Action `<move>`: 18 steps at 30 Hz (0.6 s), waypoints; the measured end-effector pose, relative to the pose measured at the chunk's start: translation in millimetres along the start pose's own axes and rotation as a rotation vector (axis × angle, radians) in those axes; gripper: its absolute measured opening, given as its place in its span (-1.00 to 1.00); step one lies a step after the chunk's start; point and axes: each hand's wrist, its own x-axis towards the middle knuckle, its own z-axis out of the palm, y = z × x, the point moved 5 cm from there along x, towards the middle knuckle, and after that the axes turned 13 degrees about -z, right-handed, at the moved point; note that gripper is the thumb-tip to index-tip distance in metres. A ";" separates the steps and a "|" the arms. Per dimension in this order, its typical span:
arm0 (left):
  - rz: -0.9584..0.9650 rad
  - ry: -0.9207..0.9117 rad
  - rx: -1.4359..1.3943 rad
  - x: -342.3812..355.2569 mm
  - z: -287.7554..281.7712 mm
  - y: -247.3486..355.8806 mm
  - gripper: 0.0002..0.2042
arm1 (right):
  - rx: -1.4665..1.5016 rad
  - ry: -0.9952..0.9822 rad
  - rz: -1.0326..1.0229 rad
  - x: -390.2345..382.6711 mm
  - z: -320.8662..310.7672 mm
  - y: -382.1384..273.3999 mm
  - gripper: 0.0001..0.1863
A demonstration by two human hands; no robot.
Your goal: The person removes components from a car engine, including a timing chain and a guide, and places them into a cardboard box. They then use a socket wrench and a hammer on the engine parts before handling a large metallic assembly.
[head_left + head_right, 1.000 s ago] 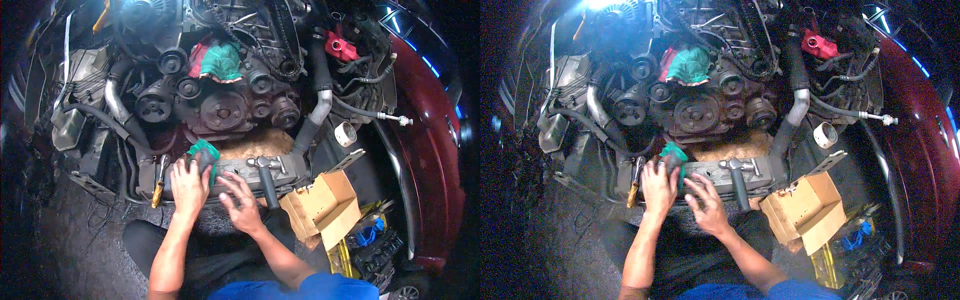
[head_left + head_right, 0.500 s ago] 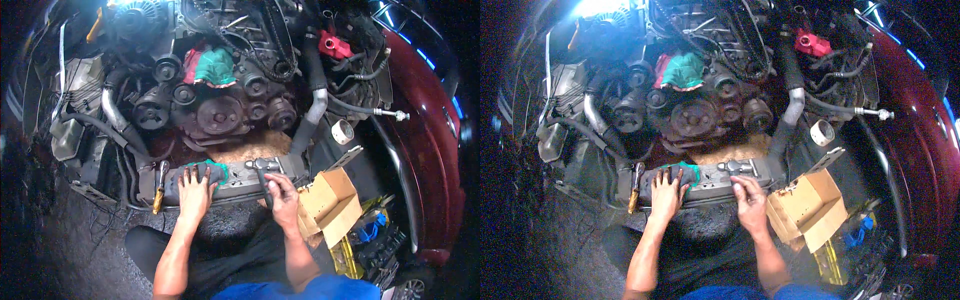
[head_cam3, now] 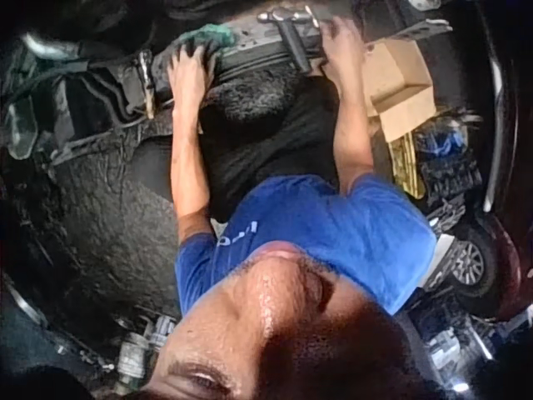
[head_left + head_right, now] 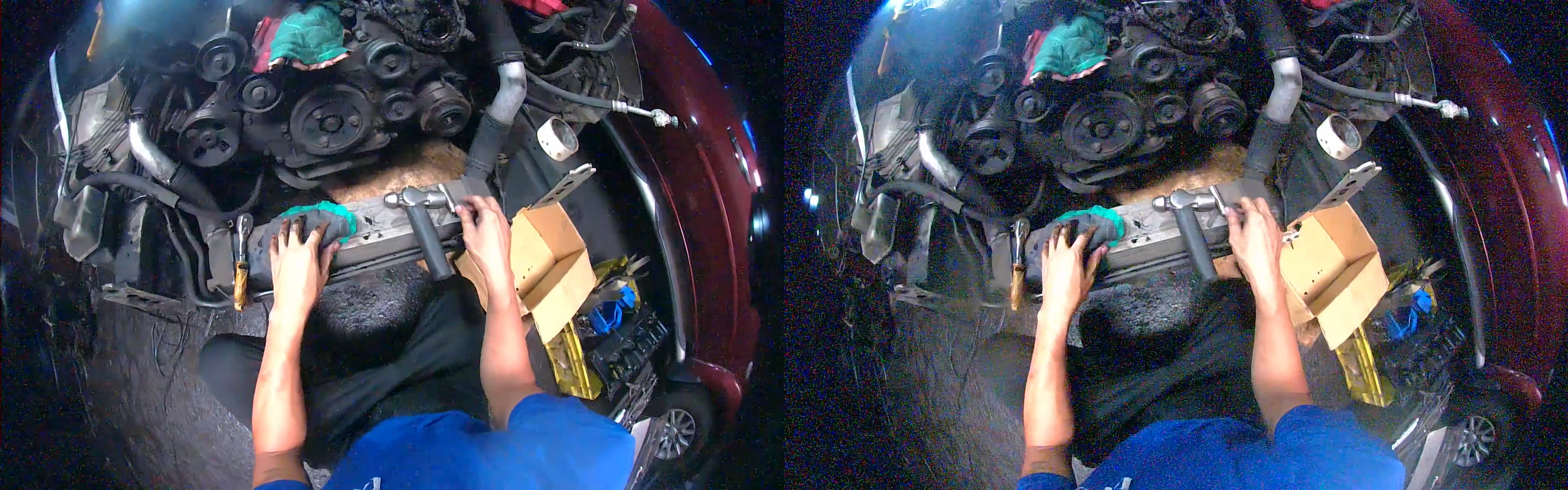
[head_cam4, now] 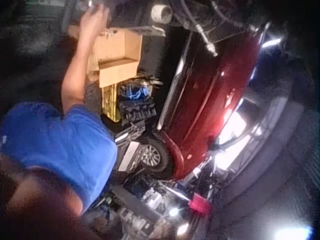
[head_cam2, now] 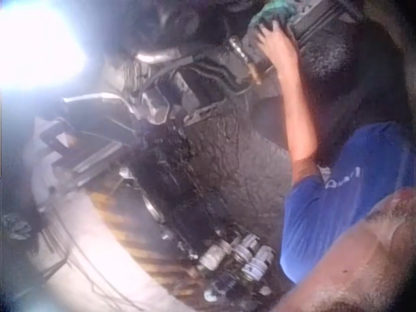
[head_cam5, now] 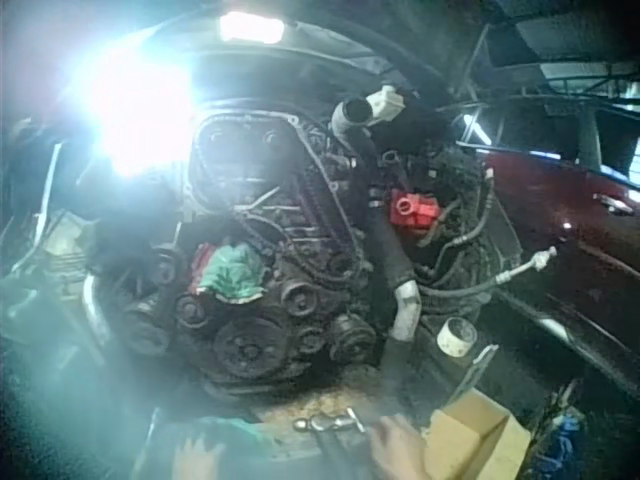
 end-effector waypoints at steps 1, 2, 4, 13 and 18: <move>-0.004 -0.017 0.011 0.0 1.0 2.4 -0.56 | -0.035 -0.012 -0.035 5.5 3.5 -0.2 -0.73; -0.004 -0.013 0.008 0.1 1.1 5.2 -0.56 | -0.037 -0.009 -0.038 10.4 5.3 4.1 -0.73; -0.003 -0.026 0.014 -0.4 -1.0 1.0 -0.55 | -0.186 -0.166 -0.108 18.6 22.5 2.4 -0.72; -0.003 0.440 -0.184 23.3 -59.0 -30.5 -0.83 | 0.531 0.042 0.143 15.2 15.6 -7.7 -0.70; -0.454 0.144 0.066 43.3 -47.0 -117.6 -0.60 | 1.725 -0.010 0.442 9.5 33.9 -91.8 -0.76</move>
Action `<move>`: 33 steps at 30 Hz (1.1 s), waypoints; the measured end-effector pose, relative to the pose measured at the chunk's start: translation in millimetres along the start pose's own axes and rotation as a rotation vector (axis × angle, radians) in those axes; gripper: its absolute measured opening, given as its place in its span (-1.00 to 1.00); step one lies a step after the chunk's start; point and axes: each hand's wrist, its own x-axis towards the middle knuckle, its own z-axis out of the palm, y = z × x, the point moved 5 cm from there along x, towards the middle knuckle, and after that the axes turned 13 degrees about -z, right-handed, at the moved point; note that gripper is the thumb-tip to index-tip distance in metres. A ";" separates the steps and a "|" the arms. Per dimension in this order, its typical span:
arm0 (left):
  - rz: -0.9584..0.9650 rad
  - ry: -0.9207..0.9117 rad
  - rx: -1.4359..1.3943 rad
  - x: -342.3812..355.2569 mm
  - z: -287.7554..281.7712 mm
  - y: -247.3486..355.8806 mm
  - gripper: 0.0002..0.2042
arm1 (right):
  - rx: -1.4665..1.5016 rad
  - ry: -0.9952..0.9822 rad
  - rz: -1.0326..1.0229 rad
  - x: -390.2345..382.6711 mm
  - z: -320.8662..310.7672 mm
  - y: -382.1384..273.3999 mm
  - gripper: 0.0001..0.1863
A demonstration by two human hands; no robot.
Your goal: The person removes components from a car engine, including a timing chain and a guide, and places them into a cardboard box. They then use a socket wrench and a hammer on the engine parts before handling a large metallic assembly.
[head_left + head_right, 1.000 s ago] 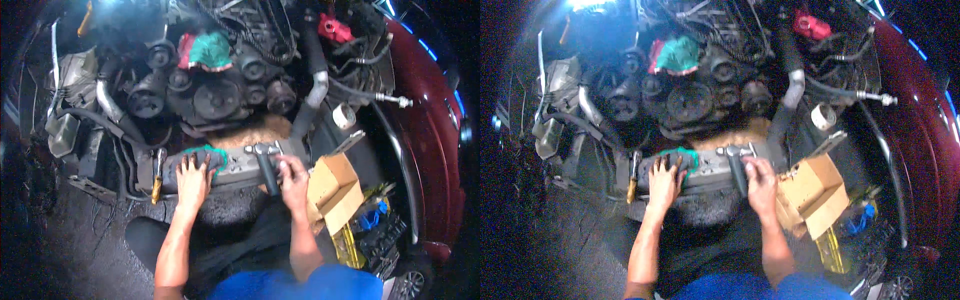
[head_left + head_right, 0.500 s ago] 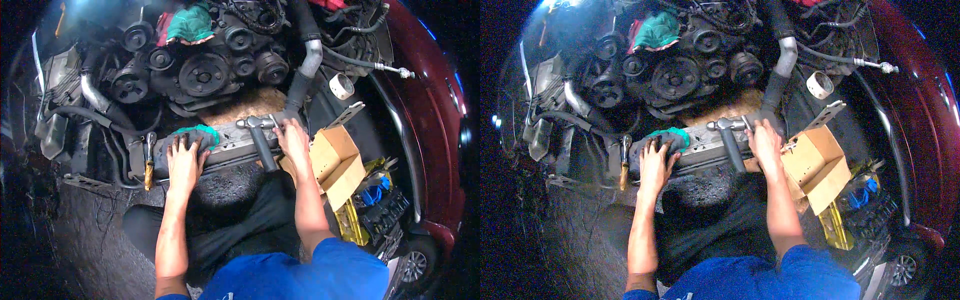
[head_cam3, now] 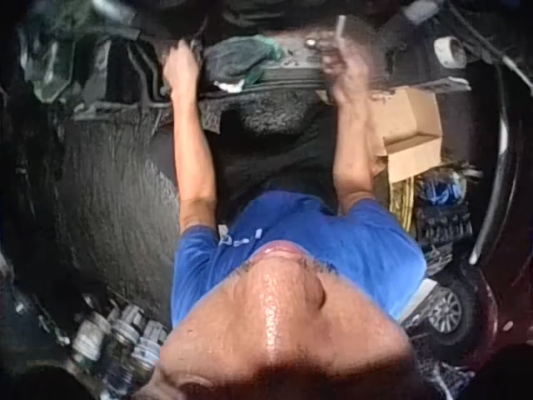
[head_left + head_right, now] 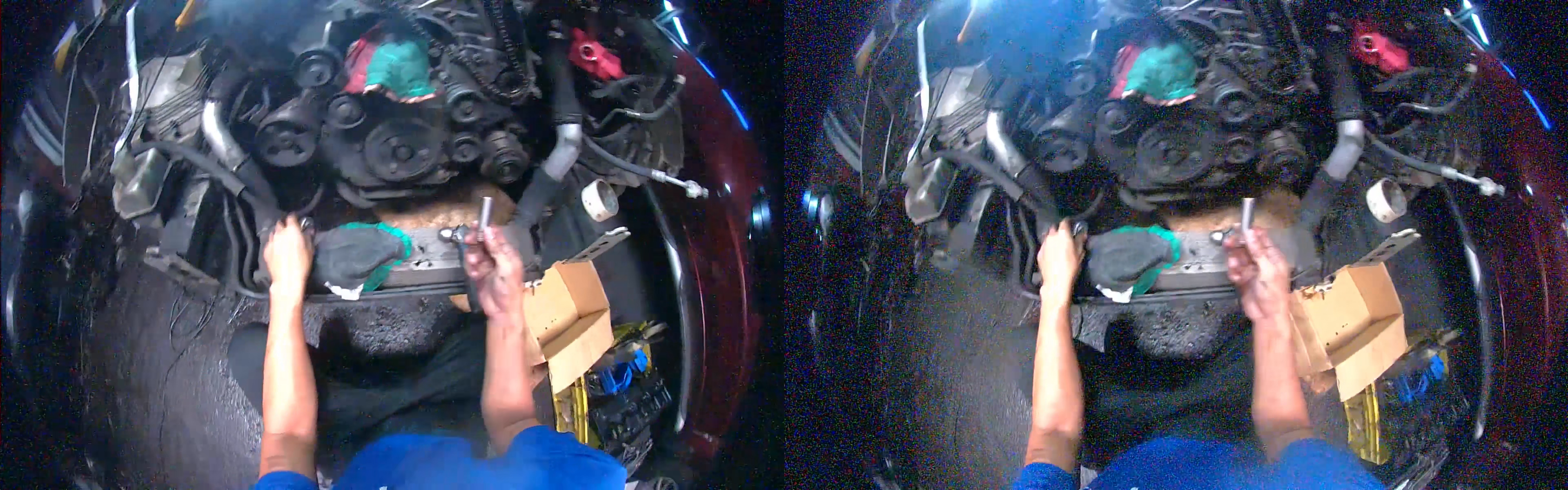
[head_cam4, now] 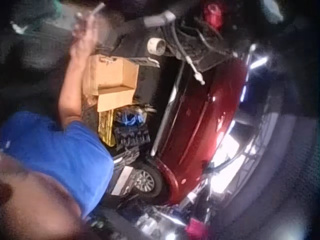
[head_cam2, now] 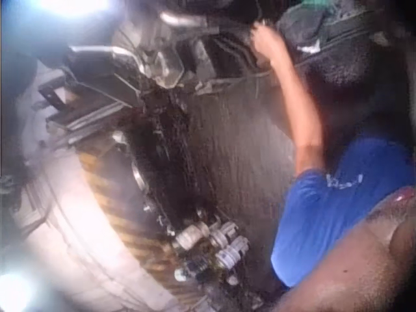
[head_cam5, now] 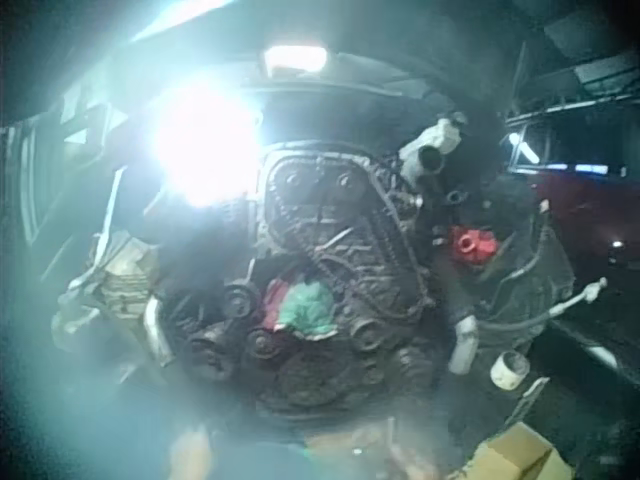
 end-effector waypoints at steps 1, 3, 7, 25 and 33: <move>0.016 0.010 0.016 2.5 4.1 -2.0 -0.63 | 0.065 -0.032 -0.011 0.8 13.6 -0.3 -0.75; 0.034 -0.008 0.027 2.4 15.2 7.9 -0.69 | 0.152 -0.048 -0.040 8.1 27.1 -7.7 -0.74; 0.011 -0.032 -0.194 5.0 10.2 16.8 -0.70 | 0.065 -0.176 -0.097 28.6 53.2 -48.3 -0.75; -0.145 -1.077 -1.235 -118.6 -320.0 159.7 -0.61 | -0.107 0.107 0.471 -68.3 213.8 -222.5 -0.70; 0.265 -1.021 -0.957 -119.8 -473.4 219.8 -0.63 | -0.006 0.090 0.732 -105.5 268.0 -333.0 -0.74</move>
